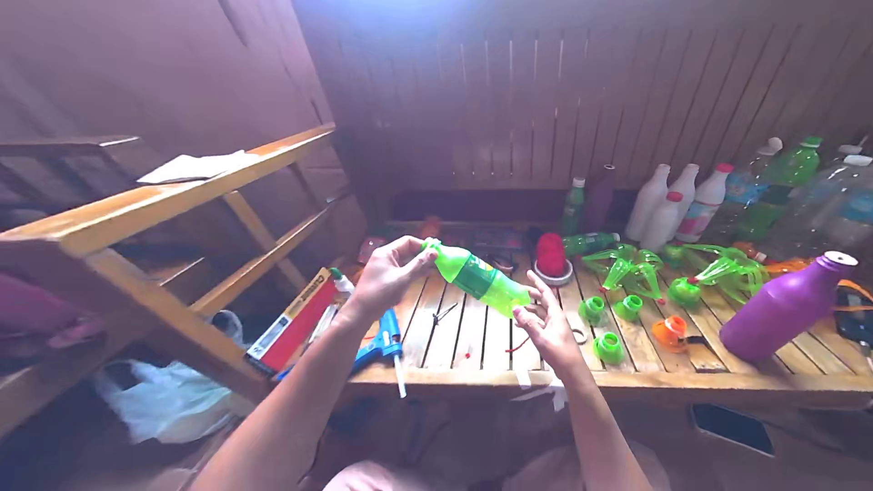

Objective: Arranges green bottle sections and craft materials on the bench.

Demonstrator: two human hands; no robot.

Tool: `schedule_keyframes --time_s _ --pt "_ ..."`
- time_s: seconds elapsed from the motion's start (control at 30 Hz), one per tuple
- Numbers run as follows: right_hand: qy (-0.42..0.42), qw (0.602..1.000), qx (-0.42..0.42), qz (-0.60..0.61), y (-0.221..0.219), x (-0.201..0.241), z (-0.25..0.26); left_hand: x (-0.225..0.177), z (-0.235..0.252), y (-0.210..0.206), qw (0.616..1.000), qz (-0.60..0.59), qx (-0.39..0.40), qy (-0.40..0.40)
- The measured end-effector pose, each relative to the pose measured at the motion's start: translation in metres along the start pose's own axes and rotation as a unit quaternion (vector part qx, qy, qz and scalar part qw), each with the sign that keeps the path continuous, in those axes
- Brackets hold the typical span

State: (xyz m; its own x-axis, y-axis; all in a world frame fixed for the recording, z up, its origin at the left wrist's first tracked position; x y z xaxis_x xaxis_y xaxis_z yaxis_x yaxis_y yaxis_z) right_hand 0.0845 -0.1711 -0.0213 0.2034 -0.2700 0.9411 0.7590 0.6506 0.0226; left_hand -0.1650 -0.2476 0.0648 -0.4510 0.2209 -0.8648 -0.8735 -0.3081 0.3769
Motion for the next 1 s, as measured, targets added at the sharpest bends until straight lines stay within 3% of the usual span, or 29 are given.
schedule_keyframes --time_s 0.23,0.4,0.53,0.63,0.73,0.9,1.0 --pt "-0.017 0.999 0.032 0.018 -0.023 -0.019 -0.022 0.042 -0.029 -0.01 0.994 -0.105 -0.022 0.028" --pt "-0.015 0.999 -0.037 0.035 -0.038 -0.031 -0.035 0.047 -0.059 -0.054 0.98 -0.173 -0.079 0.063" --pt "-0.003 0.995 -0.092 0.024 -0.062 -0.039 -0.049 0.048 -0.094 -0.107 0.972 -0.211 -0.016 0.099" --pt "0.037 0.99 -0.127 -0.038 -0.08 -0.05 -0.06 0.046 -0.106 -0.125 0.97 -0.217 -0.027 0.102" --pt "0.087 0.982 -0.133 -0.103 -0.089 -0.058 -0.066 0.05 -0.107 -0.127 0.971 -0.215 -0.046 0.093" --pt "0.106 0.981 -0.071 -0.146 -0.068 -0.049 -0.072 0.056 -0.103 -0.103 0.965 -0.24 -0.023 0.1" --pt "0.117 0.978 -0.112 -0.132 -0.041 -0.038 -0.075 0.061 -0.101 -0.086 0.971 -0.22 -0.035 0.085"
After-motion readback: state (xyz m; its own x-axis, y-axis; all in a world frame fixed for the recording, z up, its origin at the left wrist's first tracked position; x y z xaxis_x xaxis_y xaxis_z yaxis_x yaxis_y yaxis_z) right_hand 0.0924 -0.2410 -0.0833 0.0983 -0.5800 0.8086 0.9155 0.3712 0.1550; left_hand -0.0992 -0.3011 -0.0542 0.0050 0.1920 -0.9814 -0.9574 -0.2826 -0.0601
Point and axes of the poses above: each hand's wrist, its own z-axis towards the middle knuckle, its own y-axis out of the back of the hand, x = y × z, the point moved 1 cm from there along z, towards the middle knuckle, and after that the axes turned 10 degrees about x, right-handed, at the moved point
